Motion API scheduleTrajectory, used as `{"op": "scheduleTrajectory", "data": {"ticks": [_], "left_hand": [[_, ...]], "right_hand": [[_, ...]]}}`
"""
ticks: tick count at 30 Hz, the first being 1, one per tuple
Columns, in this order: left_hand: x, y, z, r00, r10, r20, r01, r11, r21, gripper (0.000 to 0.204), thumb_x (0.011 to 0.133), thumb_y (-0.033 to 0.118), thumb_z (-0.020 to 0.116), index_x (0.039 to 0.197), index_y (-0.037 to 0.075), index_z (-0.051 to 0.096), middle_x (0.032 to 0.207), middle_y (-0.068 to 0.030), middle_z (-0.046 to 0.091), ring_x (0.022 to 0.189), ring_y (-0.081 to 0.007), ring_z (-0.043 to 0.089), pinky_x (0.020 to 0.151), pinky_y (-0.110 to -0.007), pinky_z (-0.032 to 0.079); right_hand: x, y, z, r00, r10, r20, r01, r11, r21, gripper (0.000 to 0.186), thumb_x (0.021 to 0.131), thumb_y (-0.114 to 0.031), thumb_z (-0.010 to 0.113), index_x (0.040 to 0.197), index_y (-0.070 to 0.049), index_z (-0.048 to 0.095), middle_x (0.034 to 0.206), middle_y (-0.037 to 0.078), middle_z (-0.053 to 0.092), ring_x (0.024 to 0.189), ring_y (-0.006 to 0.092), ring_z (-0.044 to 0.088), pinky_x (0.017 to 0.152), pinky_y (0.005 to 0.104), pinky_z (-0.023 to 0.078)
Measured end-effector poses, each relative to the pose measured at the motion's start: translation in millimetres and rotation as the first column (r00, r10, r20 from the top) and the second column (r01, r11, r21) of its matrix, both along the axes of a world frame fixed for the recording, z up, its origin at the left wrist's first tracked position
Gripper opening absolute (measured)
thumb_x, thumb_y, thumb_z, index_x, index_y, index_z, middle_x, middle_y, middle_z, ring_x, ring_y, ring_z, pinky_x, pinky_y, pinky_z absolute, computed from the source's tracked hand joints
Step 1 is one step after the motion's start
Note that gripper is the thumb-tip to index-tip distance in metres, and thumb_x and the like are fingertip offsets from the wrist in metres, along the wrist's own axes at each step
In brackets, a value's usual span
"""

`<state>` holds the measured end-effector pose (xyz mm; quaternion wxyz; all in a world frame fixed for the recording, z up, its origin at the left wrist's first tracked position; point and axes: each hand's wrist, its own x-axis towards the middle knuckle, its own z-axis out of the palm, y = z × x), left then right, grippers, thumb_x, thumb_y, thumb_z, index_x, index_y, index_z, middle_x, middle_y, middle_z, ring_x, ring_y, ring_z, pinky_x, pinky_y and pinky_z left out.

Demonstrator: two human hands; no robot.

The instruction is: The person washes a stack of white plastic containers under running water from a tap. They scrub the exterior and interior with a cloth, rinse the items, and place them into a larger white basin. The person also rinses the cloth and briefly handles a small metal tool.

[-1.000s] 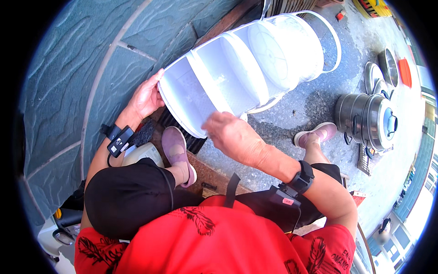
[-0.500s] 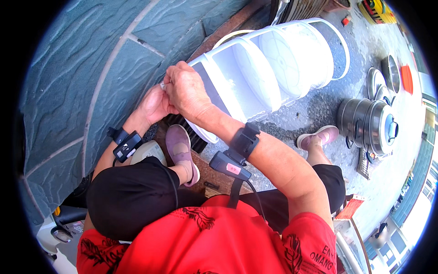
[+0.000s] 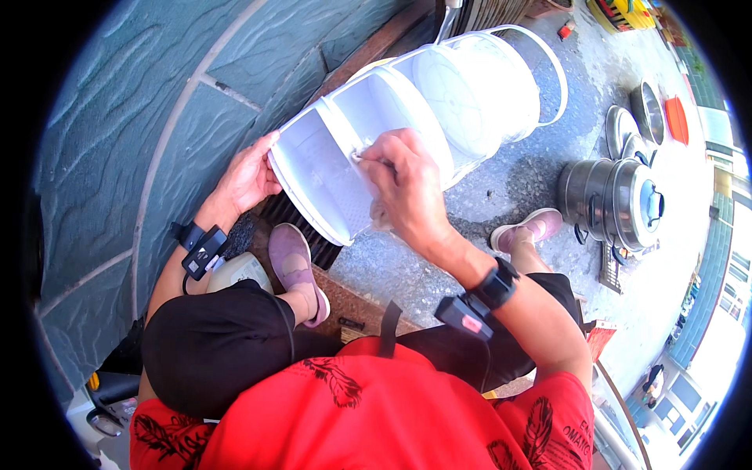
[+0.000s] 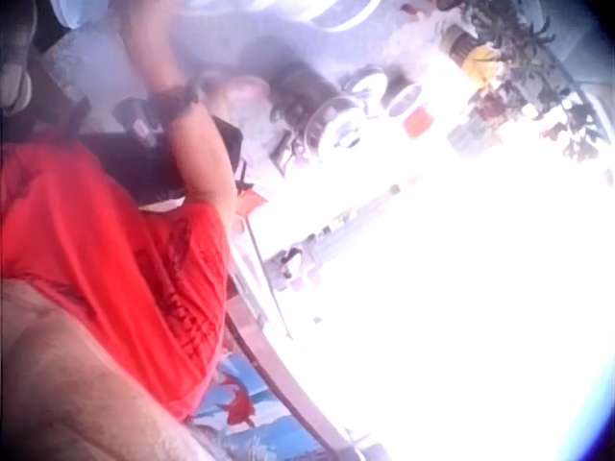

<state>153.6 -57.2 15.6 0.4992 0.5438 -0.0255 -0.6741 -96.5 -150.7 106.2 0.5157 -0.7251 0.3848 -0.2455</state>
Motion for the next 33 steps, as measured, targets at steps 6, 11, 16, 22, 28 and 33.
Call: {"op": "scheduleTrajectory", "data": {"ticks": [6,11,16,22,28,33], "left_hand": [[-6.8,-0.5,6.8,0.995,-0.098,0.030,0.098,0.995,-0.004,0.040,0.093,0.041,0.061,0.098,0.002,0.062,0.076,-0.0065,0.066,0.061,-0.0150,0.068,0.050,-0.028,0.060],[0.5,-0.4,-2.1,0.999,0.002,0.043,-0.004,0.999,0.032,0.031,0.092,0.040,0.062,0.099,0.009,0.062,0.076,-0.0010,0.066,0.058,-0.0109,0.065,0.043,-0.022,0.053],[3.4,-3.9,-10.0,0.999,0.035,0.039,-0.036,0.999,0.013,0.034,0.092,0.041,0.061,0.098,0.007,0.061,0.077,-0.0031,0.064,0.059,-0.0111,0.065,0.046,-0.023,0.056],[11.7,-6.6,-22.9,0.999,0.031,0.008,-0.031,0.999,0.021,0.030,0.093,0.038,0.061,0.104,0.011,0.062,0.089,-0.0002,0.067,0.077,-0.0123,0.067,0.061,-0.028,0.056],[13.9,-2.2,-16.0,0.998,-0.058,-0.023,0.058,0.998,0.002,0.031,0.095,0.037,0.059,0.109,0.010,0.061,0.094,-0.0023,0.067,0.086,-0.0151,0.067,0.070,-0.034,0.058],[7.1,-8.8,-16.8,0.999,0.054,0.007,-0.054,0.998,0.015,0.031,0.094,0.036,0.060,0.109,0.009,0.062,0.096,-0.0017,0.068,0.088,-0.0143,0.067,0.075,-0.033,0.057]], "right_hand": [[59.0,-42.0,-34.7,0.989,0.080,-0.126,-0.112,0.956,-0.273,0.009,0.078,-0.007,0.067,0.082,-0.002,0.061,0.088,0.015,0.058,0.082,0.0346,0.059,0.074,0.0430,0.049],[58.6,-36.8,-43.7,0.989,0.148,-0.004,-0.138,0.917,-0.374,0.009,0.078,-0.009,0.067,0.082,-0.003,0.061,0.090,0.014,0.059,0.090,0.0342,0.057,0.078,0.0420,0.047],[-22.2,-6.5,-29.9,0.956,0.292,-0.036,-0.281,0.867,-0.411,0.013,0.077,0.003,0.066,0.087,-0.004,0.062,0.095,0.010,0.060,0.091,0.0294,0.057,0.081,0.0382,0.048],[-44.7,-12.9,-14.0,0.985,0.170,-0.020,-0.172,0.979,-0.114,0.007,0.085,0.000,0.065,0.088,-0.005,0.063,0.094,0.006,0.061,0.079,0.0173,0.062,0.069,0.0298,0.051],[-20.0,-97.0,10.4,0.987,-0.074,-0.140,0.077,0.997,0.016,0.015,0.090,-0.012,0.063,0.100,-0.002,0.066,0.073,0.010,0.064,0.069,0.0155,0.067,0.061,0.0318,0.055],[-7.6,-108.5,-22.1,0.978,0.010,-0.209,-0.091,0.919,-0.383,0.024,0.086,-0.014,0.065,0.108,-0.005,0.067,0.096,0.013,0.064,0.088,0.0284,0.065,0.083,0.0361,0.052]]}}
